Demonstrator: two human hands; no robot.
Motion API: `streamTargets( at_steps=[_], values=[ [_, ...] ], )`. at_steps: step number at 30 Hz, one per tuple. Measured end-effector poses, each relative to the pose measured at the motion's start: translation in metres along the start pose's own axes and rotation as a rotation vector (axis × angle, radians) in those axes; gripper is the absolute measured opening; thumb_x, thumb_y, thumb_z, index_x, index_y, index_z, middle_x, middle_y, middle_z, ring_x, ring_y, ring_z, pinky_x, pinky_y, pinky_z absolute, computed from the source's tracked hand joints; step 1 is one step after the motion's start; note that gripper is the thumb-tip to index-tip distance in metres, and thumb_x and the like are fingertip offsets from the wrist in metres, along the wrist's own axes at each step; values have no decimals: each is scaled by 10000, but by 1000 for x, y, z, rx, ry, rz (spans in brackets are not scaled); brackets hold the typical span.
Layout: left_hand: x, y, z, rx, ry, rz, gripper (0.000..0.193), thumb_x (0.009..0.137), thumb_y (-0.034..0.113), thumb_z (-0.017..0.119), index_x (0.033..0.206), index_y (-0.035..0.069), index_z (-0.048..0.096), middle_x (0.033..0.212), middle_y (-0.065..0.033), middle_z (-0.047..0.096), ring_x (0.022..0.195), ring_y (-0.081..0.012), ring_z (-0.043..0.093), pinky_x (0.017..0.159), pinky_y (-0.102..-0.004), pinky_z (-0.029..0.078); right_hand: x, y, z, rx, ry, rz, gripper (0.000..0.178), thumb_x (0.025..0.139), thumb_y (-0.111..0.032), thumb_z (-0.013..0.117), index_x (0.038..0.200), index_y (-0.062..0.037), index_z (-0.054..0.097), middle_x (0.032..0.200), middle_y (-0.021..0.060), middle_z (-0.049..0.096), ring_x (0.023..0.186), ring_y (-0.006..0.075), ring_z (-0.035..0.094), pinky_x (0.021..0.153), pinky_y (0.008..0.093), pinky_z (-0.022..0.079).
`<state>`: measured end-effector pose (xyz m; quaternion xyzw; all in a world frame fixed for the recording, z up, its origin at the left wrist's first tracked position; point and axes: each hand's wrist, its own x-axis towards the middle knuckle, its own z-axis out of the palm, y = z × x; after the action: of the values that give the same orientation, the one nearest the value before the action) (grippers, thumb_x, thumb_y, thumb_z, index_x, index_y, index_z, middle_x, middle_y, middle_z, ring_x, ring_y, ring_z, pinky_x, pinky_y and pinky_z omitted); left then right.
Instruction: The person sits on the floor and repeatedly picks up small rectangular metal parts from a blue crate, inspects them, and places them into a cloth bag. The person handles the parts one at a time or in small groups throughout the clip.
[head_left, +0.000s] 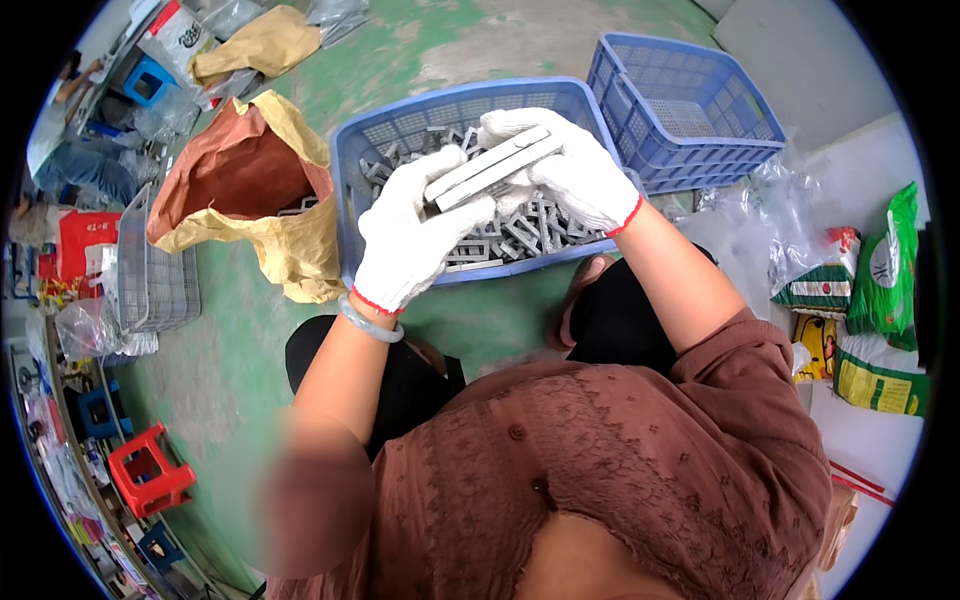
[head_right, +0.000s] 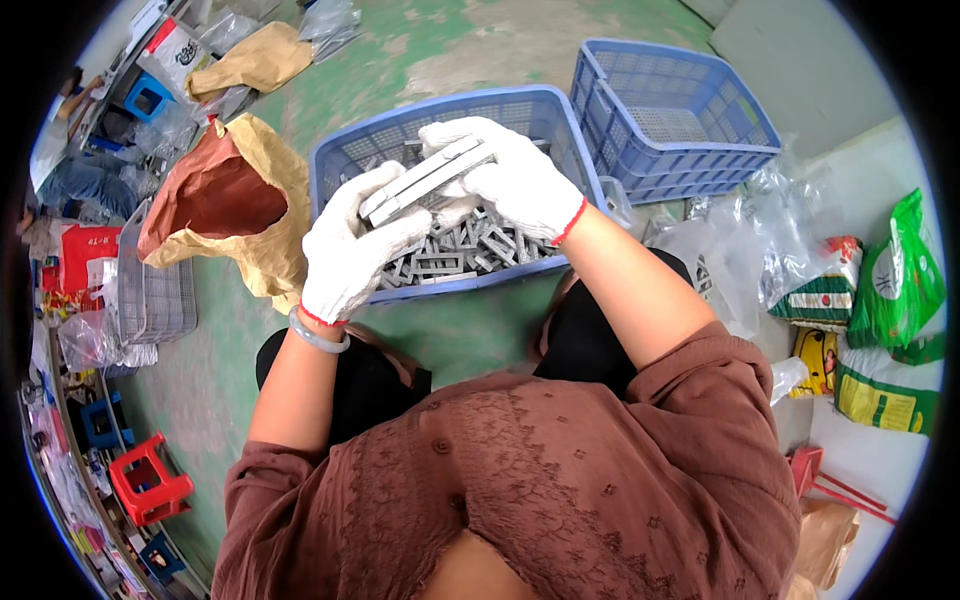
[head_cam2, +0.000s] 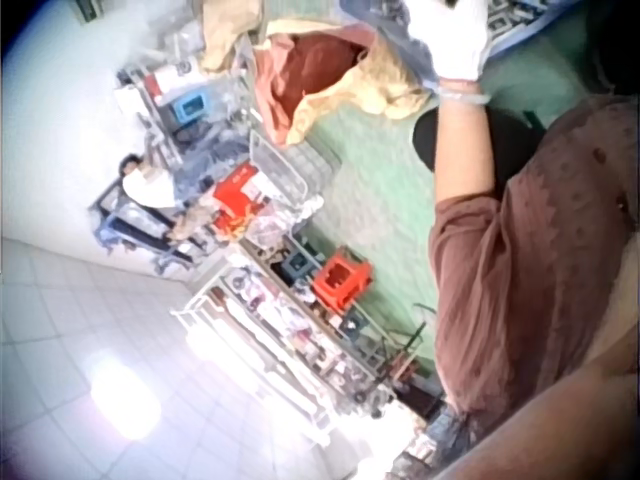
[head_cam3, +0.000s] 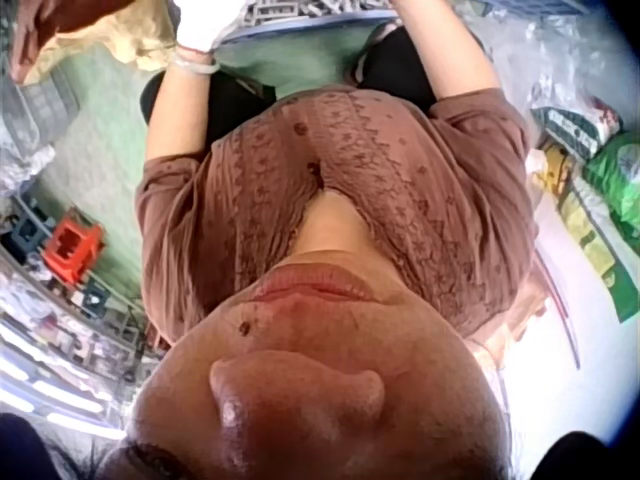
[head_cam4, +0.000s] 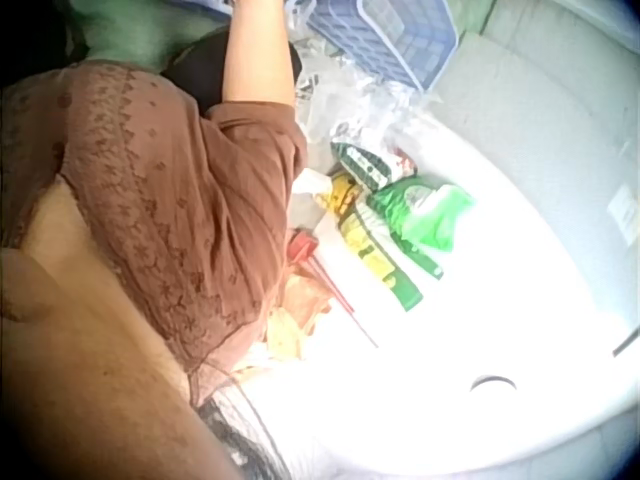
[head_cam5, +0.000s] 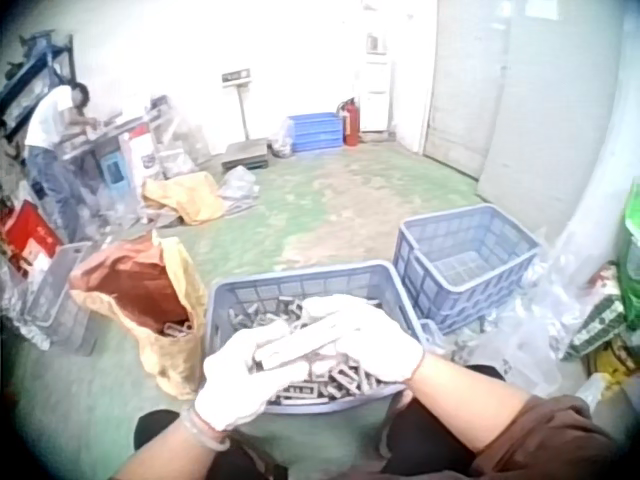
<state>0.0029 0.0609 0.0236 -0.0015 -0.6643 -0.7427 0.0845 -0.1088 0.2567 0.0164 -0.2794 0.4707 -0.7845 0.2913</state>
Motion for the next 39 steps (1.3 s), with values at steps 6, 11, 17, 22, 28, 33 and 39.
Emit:
streamTargets(
  at_steps=[6, 11, 17, 22, 28, 33, 39],
  values=[
    [-4, 11, 2, 216, -53, -57, 425, 784, -3, 811, 1161, -17, 614, 1041, -68, 672, 941, -128, 648, 822, -283, 558, -2, -4, -6, -99, -56, -59, 540, 884, -191, 694, 1356, 4, 522, 1317, 133, 592, 1199, 231, 596, 976, 379, 524],
    [-1, 25, 0, 26, -114, -257, 395, 765, -19, 806, 1118, -16, 628, 979, -57, 669, 893, -110, 642, 805, -260, 539, -3, -7, -14, -155, -86, -106, 597, 894, -255, 685, 1395, 6, 493, 1347, 144, 575, 1196, 242, 601, 946, 390, 544],
    [2, 23, 4, 261, -43, -281, 335, 824, 17, 726, 1140, -31, 625, 949, -52, 675, 799, -113, 636, 725, -249, 512, -12, -19, -33, -125, -119, -71, 639, 863, -141, 702, 1426, 23, 448, 1347, 178, 573, 1070, 262, 665, 816, 393, 608],
    [9, 3, -24, -73, 43, -256, 265, 909, 90, 698, 1109, -69, 630, 964, -109, 693, 865, -184, 691, 761, -311, 581, -35, -77, -46, -387, 406, -45, 479, 838, 68, 536, 1316, 44, 548, 1154, 185, 647, 758, 231, 711, 698, 323, 604],
    [7, 2, -12, 156, 43, -193, 272, 895, 96, 724, 1104, -55, 635, 974, -93, 693, 849, -158, 688, 755, -287, 571, -142, -135, -109, -659, 1085, -8, 393, 844, -70, 687, 1211, 54, 626, 1041, 173, 711, 704, 228, 719, 632, 299, 583],
    [-4, 2, -15, 208, -12, -119, 242, 893, 59, 719, 1113, -17, 653, 975, -87, 696, 849, -142, 684, 784, -271, 564, -201, -147, -163, -1336, 1086, 719, 357, 736, -278, 701, 995, -33, 720, 912, 181, 736, 795, 315, 723, 700, 402, 568],
    [-4, 3, 5, 141, -11, 63, 279, 846, -4, 748, 1100, 5, 632, 1018, -68, 672, 927, -119, 662, 788, -248, 545, -276, -78, -262, -1332, 1258, 867, 486, 702, -109, 780, 1157, 9, 656, 896, 146, 714, 611, 220, 689, 499, 361, 533]
  ],
)
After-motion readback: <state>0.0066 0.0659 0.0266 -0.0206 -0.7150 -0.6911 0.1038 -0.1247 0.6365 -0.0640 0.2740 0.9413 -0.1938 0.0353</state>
